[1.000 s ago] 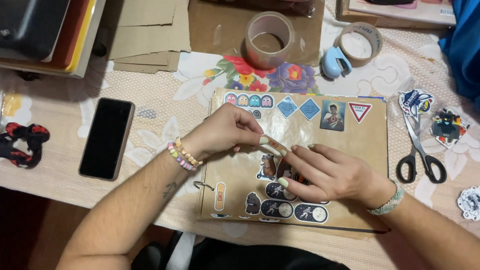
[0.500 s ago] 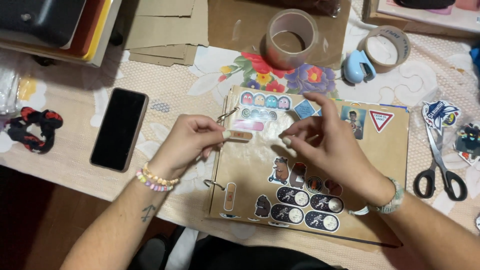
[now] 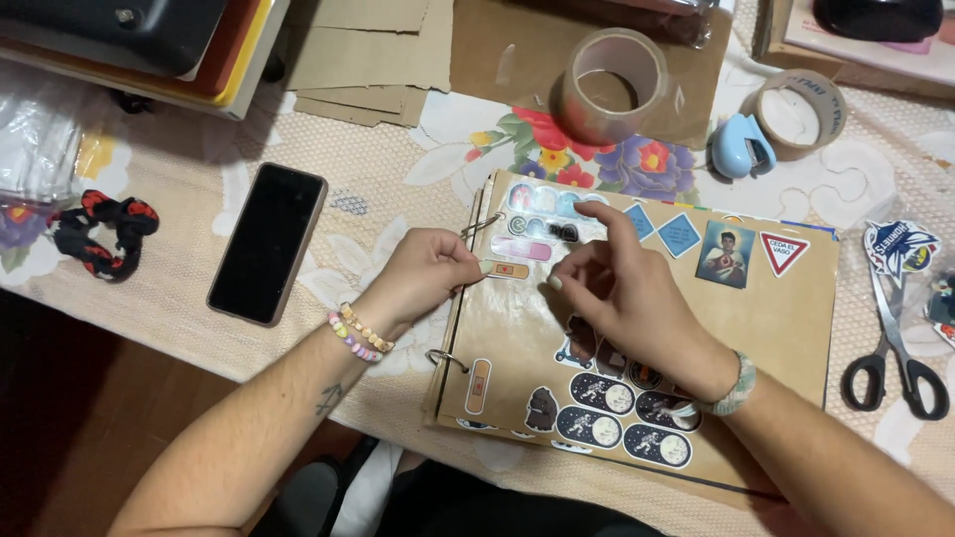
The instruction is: The person is decorating a board by peeling stickers from sheets and applying them to the surface, occasionally using scissors to cut out specific stickers.
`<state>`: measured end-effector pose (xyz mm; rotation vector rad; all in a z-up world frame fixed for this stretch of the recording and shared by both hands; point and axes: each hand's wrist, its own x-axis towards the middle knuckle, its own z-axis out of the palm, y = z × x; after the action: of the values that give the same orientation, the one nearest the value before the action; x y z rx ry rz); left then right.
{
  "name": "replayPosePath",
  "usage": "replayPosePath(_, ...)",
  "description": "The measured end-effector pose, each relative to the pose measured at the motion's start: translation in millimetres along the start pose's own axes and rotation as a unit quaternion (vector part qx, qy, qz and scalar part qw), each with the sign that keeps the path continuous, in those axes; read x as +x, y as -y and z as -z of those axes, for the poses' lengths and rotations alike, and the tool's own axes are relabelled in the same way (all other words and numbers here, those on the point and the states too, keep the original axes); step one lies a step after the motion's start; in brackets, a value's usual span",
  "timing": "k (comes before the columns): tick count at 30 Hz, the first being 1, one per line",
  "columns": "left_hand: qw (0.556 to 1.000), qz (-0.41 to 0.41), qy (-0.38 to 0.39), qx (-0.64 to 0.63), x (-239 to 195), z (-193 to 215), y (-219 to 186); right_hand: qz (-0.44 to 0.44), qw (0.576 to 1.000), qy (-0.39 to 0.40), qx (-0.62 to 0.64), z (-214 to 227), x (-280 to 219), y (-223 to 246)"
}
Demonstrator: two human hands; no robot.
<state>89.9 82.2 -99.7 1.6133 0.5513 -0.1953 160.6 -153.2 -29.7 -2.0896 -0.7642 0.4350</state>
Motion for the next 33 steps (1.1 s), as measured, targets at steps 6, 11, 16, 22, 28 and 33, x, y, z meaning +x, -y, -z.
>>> replayPosePath(6, 0.994, -0.009, -0.015, 0.112, -11.2, -5.6, -12.6, 0.188, 0.97, -0.058, -0.142, -19.8, -8.5, -24.4)
replayPosePath(11, 0.991, -0.003, -0.021, 0.131, -11.1, -6.5, -21.7, 0.237, 0.956, -0.062, -0.159, -23.6, -8.5, -27.6)
replayPosePath(16, 0.993, 0.009, -0.022, 0.119, -10.9, -8.6, -22.8, 0.258, 0.948, -0.044, -0.18, -24.2, -6.7, -30.5)
replayPosePath(22, 0.992, 0.016, -0.031, 0.12, -9.3, -9.9, -17.4, 0.282, 0.934, -0.047, -0.213, -21.3, -5.3, -24.2)
replayPosePath(28, 0.984, 0.003, -0.032, 0.173, -11.9, -9.2, -26.9, 0.317, 0.909, -0.032, -0.27, -22.1, -3.8, -34.6)
replayPosePath(33, 0.979, -0.011, -0.023, 0.202, -16.8, -8.0, -33.1, 0.336, 0.899, -0.011, -0.28, -19.2, -3.1, -32.3)
